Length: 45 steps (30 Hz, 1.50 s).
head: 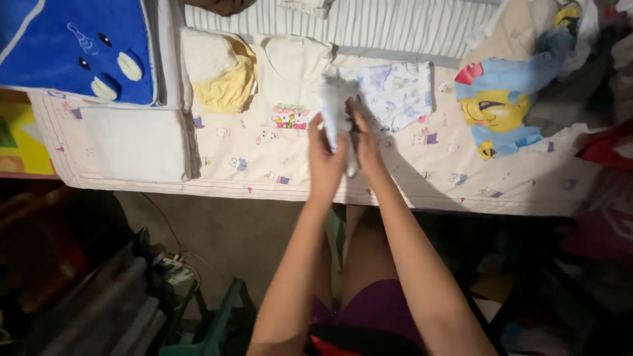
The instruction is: Folding various baby clothes and items on a bed.
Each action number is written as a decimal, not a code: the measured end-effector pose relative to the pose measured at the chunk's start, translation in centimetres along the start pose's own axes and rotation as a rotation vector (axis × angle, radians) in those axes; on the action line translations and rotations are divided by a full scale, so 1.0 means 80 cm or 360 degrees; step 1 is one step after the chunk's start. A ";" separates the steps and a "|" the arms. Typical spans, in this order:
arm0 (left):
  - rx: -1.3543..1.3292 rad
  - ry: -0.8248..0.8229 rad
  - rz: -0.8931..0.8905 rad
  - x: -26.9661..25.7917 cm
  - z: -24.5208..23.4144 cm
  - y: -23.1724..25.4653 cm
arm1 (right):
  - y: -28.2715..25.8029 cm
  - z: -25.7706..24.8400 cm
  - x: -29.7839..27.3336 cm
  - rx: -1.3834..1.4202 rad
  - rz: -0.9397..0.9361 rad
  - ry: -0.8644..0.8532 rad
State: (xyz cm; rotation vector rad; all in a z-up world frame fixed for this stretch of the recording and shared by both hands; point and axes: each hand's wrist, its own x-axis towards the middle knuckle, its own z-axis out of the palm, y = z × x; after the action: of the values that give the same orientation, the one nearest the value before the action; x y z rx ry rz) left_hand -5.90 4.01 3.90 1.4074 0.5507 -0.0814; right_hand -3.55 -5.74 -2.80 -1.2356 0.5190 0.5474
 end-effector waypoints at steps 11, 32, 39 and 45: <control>0.0251 -0.0425 0.0005 0.004 0.158 -0.016 | -0.051 -0.171 0.005 0.0370 -0.0204 0.0230; 0.0900 -0.0054 0.0065 -0.031 0.057 -0.036 | -0.145 -0.107 0.002 -0.1644 -0.1003 0.0717; 0.0902 -0.0037 0.0234 -0.029 0.043 -0.046 | -0.162 -0.028 0.039 -0.2038 -0.1249 -0.0030; 0.0943 -0.0049 0.0233 -0.019 0.043 -0.029 | -0.153 -0.013 0.085 -0.2272 -0.1237 -0.0252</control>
State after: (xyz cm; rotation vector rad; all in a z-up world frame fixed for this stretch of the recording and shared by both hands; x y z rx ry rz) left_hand -6.98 -0.05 2.62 2.0154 0.4101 -0.1568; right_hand 9.44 -8.94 1.55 -2.5208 -0.6675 0.2793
